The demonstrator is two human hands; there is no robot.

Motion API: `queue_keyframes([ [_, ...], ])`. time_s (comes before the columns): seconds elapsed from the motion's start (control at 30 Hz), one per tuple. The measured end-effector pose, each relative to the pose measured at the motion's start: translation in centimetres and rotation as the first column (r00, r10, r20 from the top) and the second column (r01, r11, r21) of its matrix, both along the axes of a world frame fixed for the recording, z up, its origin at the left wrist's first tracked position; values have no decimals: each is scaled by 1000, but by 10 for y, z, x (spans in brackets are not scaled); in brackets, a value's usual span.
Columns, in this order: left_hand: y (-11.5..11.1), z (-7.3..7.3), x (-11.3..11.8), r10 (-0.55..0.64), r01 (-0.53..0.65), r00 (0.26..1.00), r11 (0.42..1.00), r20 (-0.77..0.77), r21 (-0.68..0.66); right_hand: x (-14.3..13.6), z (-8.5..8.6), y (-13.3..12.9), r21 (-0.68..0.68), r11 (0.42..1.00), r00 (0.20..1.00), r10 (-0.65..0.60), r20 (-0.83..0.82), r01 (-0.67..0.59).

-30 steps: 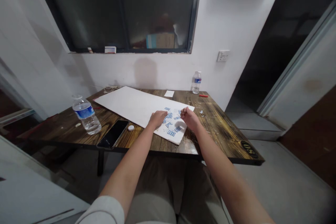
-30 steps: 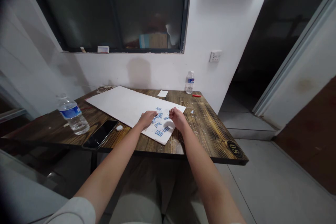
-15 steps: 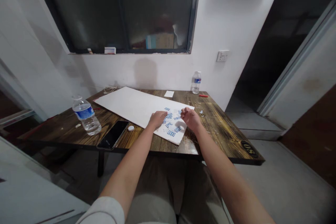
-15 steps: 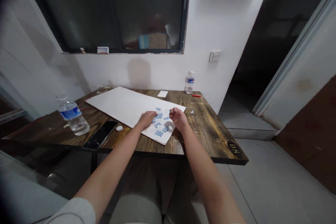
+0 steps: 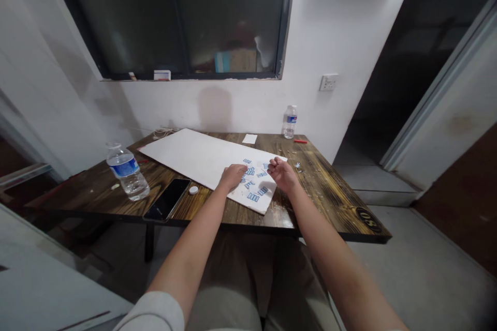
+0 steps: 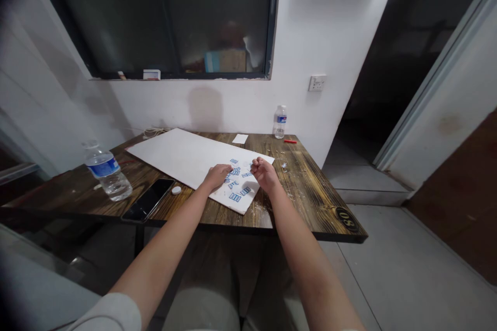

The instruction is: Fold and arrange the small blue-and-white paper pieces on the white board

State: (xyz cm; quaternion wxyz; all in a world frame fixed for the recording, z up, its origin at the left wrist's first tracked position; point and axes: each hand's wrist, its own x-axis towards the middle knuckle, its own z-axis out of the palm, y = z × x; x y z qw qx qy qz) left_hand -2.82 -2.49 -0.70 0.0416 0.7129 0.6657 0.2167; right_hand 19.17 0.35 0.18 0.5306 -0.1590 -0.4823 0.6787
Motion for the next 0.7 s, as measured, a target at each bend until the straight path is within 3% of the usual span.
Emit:
queue_keyframes([
  [0.2, 3, -4, -3, -48, 47, 999, 998, 24, 35, -1, 3, -2, -43, 999, 1000, -22, -20, 21],
  [0.43, 4, -5, -3, -41, 40, 999, 998, 23, 39, 1, 0, 0, -118, 978, 954, 133, -270, -170],
  [0.7, 3, -3, -3, -52, 51, 999, 998, 15, 38, 1, 4, -5, -115, 987, 978, 84, -193, -108],
])
